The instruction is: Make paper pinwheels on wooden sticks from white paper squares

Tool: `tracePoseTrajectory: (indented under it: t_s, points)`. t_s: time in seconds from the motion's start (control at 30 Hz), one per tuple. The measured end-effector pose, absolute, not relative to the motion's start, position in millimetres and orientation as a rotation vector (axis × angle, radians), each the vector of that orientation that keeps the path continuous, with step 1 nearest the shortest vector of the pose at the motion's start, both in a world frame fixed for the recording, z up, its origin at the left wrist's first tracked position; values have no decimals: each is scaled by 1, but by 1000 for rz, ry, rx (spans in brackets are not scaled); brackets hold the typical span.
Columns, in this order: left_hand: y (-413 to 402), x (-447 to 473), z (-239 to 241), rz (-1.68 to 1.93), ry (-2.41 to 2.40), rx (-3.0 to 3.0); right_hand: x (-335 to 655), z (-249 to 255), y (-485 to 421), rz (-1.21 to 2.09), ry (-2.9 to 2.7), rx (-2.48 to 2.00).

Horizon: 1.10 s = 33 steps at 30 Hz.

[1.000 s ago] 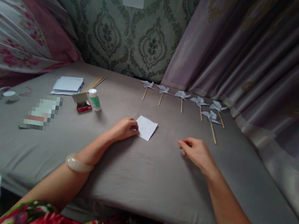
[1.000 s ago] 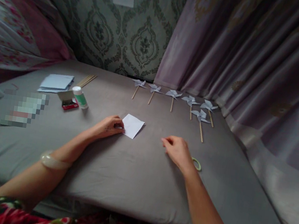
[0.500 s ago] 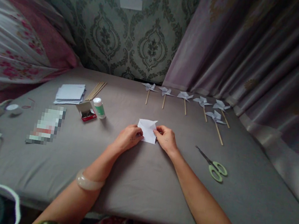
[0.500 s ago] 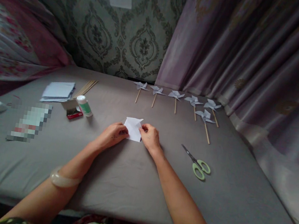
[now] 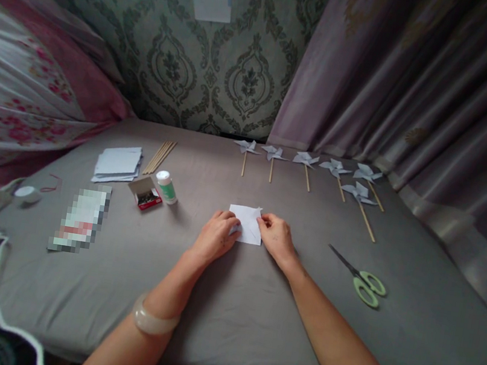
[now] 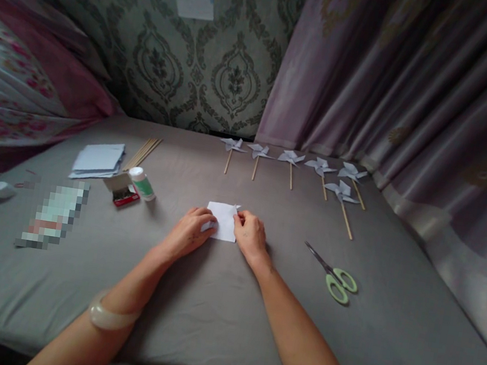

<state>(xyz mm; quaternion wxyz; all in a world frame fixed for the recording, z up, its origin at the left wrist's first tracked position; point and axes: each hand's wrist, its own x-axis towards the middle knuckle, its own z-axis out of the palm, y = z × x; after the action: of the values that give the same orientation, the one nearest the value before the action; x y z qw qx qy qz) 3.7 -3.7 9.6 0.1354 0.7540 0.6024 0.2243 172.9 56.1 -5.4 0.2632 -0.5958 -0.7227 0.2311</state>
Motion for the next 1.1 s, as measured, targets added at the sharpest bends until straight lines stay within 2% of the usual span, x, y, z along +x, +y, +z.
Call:
tracePoseTrajectory:
  t_s: [0.13,0.27,0.43,0.63,0.9,1.1]
  points:
    - [-4,7,9,640,1673,2235,177,1,46,371,-2003,-1671]
    - [-4,10,7,631,1708,2257,173,5,35,98,-2162,-1435]
    - [-2,10,4,681,1728,2227,166,-1,24,185,-2363,-1131]
    - [-2,0,13,789,1728,1969,168,-13,26,191,-2430,-1035]
    - [-24,-63,28,1433,2434,1230,168,-9,24,147,-2448,-1040]
    - [-13,-97,28,1525,2632,1148,168,-7,24,127,-2432,-1033]
